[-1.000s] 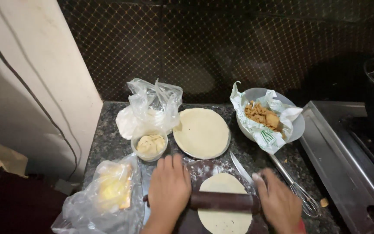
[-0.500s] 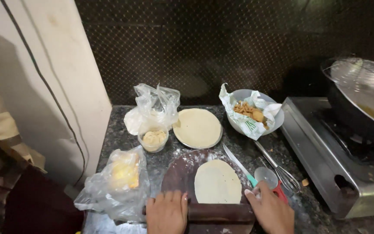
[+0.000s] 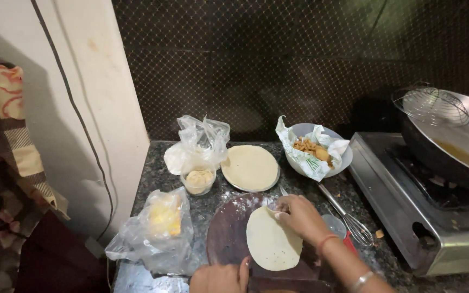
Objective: Rolling out small circles of dough and placing them in a container.
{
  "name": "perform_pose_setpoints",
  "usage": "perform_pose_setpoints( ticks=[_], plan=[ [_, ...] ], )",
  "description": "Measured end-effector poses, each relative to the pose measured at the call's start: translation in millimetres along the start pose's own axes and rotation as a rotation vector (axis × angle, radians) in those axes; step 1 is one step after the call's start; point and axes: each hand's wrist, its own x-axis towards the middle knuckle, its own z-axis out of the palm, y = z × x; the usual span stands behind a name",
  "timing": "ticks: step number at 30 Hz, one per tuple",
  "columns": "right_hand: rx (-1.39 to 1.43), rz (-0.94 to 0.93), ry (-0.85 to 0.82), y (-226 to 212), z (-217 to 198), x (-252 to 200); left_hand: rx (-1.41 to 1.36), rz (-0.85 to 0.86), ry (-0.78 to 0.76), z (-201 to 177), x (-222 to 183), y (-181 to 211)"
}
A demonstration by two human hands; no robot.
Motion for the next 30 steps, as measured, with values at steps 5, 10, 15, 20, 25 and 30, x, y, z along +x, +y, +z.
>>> perform_pose_setpoints(
  ticks=[5,10,15,20,25,30],
  plan=[
    [0.315,0.256,-0.209,-49.6,-48.1,-24.6,-0.029,0.030,-0.030,15.6,1.4,-3.6],
    [0.853,0.338,-0.026,6.9,-46.7,-51.2,-0.115,0.318,0.450,94.2,-2.7,-31.5],
    [0.114,0.037,-0.093,57.9,-21.1,-94.6,-0.113,0.233,0.416,83.8,8.5,-39.4],
    [-0.094,0.384,-0.075,51.7,0.6,-89.3,0.063,-0.309,0.009,30.0,57.7,-33.2],
    [-0.030,0.172,0.342,39.2,-2.0,-25.3,-0.049,-0.135,0.228,3.6,129.9,-29.0],
    [-0.038,0.143,0.376,44.6,-5.0,28.9,-0.069,0.157,0.283,5.8,188.4,-28.9]
  ],
)
